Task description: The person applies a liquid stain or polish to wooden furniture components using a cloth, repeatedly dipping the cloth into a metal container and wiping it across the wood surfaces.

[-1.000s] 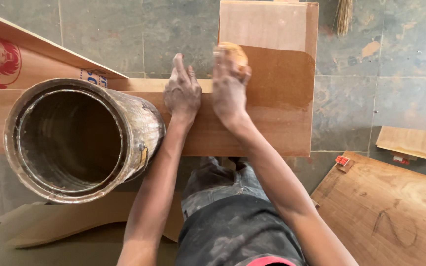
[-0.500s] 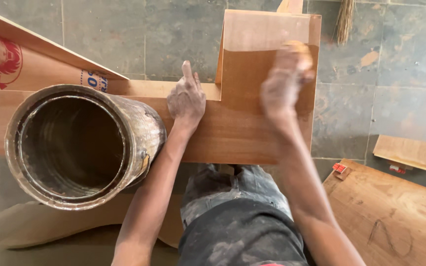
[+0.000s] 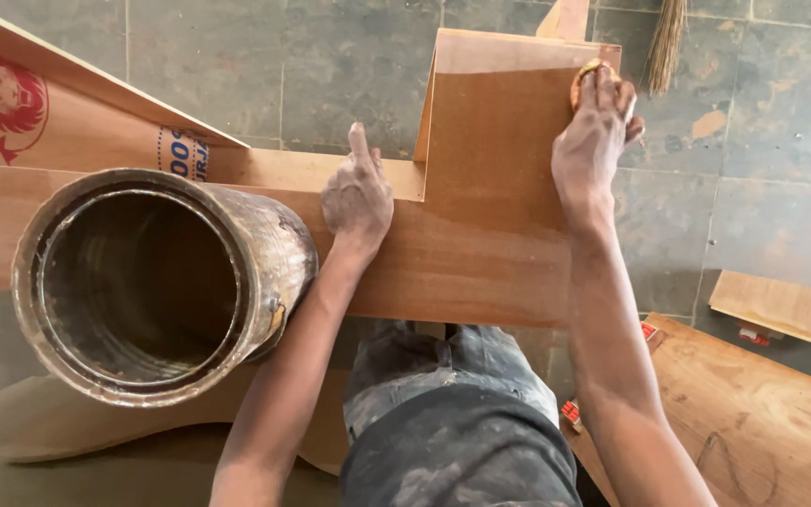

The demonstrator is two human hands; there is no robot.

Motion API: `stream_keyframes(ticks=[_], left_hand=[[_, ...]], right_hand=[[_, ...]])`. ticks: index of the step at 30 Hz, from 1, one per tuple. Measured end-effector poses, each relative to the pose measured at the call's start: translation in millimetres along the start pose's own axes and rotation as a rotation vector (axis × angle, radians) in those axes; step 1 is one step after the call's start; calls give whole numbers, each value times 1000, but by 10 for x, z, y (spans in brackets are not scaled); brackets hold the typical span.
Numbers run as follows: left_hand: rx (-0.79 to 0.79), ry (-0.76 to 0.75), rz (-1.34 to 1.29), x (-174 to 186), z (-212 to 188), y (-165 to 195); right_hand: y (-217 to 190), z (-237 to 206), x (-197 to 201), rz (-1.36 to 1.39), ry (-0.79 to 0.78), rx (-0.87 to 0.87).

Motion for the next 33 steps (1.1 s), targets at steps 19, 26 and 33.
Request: stream_keyframes(ticks=[19, 26, 33], left_hand=[[49, -5, -57, -41, 21, -32], [10, 72, -103, 30, 1, 62], [-325, 342, -441, 604, -341, 457]], right_hand=[[142, 475, -49, -175, 49, 46], [-1271, 353, -230, -637, 36, 355], [-876, 294, -6, 104, -46, 584]])
Point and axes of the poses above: each hand's wrist, its own z-axis towards the middle knuckle, its own x-axis out of the back of the hand, y = z × x, the point moved 4 cm from there along z, towards the middle knuckle, and after that the axes turned 2 degrees about x, right-handed, at the moved point
